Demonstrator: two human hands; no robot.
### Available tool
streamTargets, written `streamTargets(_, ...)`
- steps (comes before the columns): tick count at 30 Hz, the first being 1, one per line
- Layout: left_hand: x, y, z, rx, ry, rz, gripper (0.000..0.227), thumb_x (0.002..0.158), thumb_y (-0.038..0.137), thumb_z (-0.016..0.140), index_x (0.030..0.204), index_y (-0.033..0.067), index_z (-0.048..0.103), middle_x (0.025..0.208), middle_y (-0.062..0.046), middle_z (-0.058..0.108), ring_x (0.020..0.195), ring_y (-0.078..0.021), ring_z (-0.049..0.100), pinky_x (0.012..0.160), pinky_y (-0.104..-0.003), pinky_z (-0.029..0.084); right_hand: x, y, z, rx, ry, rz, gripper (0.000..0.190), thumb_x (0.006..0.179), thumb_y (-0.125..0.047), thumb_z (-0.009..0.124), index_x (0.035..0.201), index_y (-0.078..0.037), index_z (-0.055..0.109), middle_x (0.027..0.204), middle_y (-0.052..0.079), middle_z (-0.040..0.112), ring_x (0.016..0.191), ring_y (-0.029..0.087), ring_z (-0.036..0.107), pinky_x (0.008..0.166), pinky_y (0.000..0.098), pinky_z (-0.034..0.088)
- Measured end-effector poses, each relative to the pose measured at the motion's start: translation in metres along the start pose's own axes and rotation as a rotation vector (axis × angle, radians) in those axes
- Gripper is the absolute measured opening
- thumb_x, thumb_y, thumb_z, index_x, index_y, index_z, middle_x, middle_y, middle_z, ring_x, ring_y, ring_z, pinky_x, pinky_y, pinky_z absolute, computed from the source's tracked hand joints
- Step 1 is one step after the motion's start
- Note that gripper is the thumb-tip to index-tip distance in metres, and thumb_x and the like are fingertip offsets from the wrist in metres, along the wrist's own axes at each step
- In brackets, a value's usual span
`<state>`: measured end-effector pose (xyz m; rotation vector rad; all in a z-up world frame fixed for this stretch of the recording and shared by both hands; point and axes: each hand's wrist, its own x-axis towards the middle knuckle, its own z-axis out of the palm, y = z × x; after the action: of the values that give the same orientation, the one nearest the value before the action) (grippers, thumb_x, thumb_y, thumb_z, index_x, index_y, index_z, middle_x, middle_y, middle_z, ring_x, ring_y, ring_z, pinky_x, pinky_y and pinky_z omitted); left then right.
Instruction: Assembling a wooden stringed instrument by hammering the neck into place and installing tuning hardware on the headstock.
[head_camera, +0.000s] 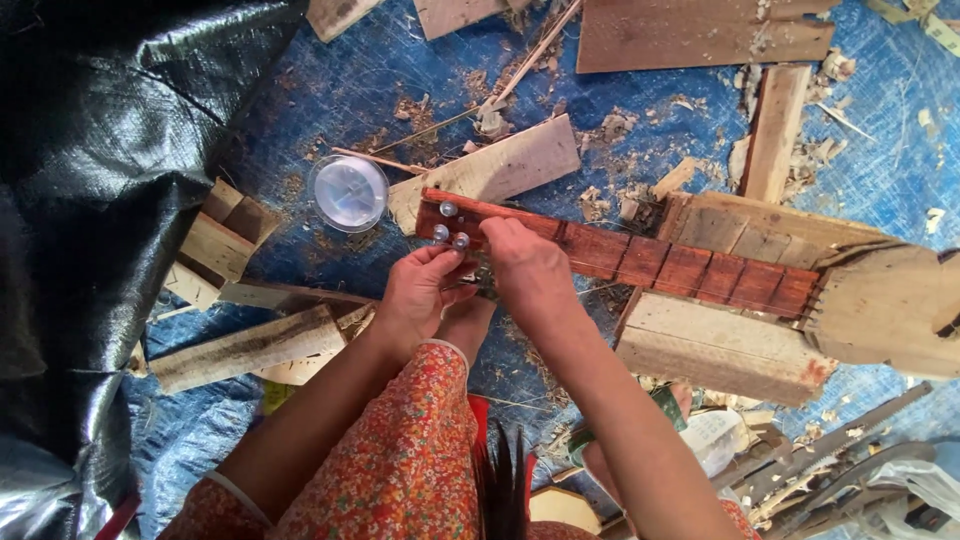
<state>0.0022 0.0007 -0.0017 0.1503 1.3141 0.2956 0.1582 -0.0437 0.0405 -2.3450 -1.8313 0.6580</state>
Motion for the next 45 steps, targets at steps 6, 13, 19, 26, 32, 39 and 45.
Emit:
streamTargets(6,0.0,-0.001,0.003,-0.045,-0.006,0.009,0.015,0.087,0.009,0.079,0.098,0.0045,0.07,0.093,-0.012,0.078,0.088,-0.0253,0.078,0.079,-0.046,0.066,0.017,0.005,0.0,-0.098,-0.006,-0.06,0.004,0.097,-0.022,0.054,0.094,-0.022,0.057,0.083,-0.002,0.057,0.08,0.022,0.07,0.06,0.0379,0.059)
streamTargets(13,0.006,-0.005,-0.003,-0.061,-0.044,-0.001,0.016,0.088,0.009,0.078,0.101,0.0044,0.069,0.096,-0.014,0.078,0.091,-0.0274,0.078,0.078,-0.044,0.066,0.036,0.012,-0.001,-0.225,0.071,-0.162,0.008,0.087,-0.015,0.061,0.084,-0.02,0.055,0.076,-0.002,0.047,0.075,0.022,0.063,0.056,0.0341,0.055)
streamTargets(19,0.009,-0.007,-0.006,-0.064,-0.048,0.003,0.016,0.088,0.009,0.078,0.101,0.0038,0.069,0.096,-0.015,0.078,0.09,-0.0269,0.078,0.077,-0.043,0.066,0.038,0.013,-0.009,-0.238,0.064,-0.227,0.009,0.087,-0.014,0.063,0.083,-0.019,0.056,0.078,-0.001,0.047,0.076,0.022,0.062,0.058,0.033,0.055)
streamTargets(26,0.01,-0.007,-0.007,-0.066,-0.068,0.01,0.019,0.089,0.011,0.079,0.103,0.0031,0.069,0.1,-0.017,0.078,0.093,-0.0301,0.078,0.079,-0.045,0.066,0.035,0.011,0.0,-0.284,0.109,-0.285,0.01,0.088,-0.015,0.063,0.082,-0.018,0.056,0.078,-0.002,0.046,0.076,0.02,0.061,0.059,0.0296,0.052)
streamTargets(32,0.003,-0.003,-0.002,-0.061,-0.055,0.011,0.019,0.088,0.011,0.079,0.103,0.0029,0.069,0.1,-0.017,0.078,0.091,-0.0295,0.078,0.078,-0.045,0.066,0.036,0.014,0.005,-0.246,0.134,-0.318,0.012,0.088,-0.016,0.065,0.079,-0.016,0.057,0.078,-0.001,0.047,0.074,0.02,0.06,0.059,0.0294,0.051)
streamTargets(39,0.007,-0.004,-0.005,-0.06,-0.069,-0.002,0.018,0.089,0.009,0.077,0.104,0.0037,0.07,0.1,-0.016,0.078,0.091,-0.0305,0.078,0.079,-0.047,0.065,0.039,0.014,-0.004,-0.198,0.014,-0.303,0.015,0.095,-0.015,0.063,0.081,-0.019,0.061,0.079,-0.004,0.048,0.074,0.016,0.058,0.061,0.0263,0.05)
streamTargets(45,0.011,-0.009,-0.009,-0.158,-0.079,-0.052,0.019,0.088,0.009,0.077,0.104,0.0061,0.068,0.101,-0.016,0.077,0.092,-0.0325,0.077,0.081,-0.049,0.064,0.037,0.012,-0.006,-0.064,0.109,-0.36,0.019,0.095,-0.023,0.064,0.077,-0.018,0.058,0.08,0.001,0.047,0.078,0.023,0.058,0.064,0.0337,0.047)
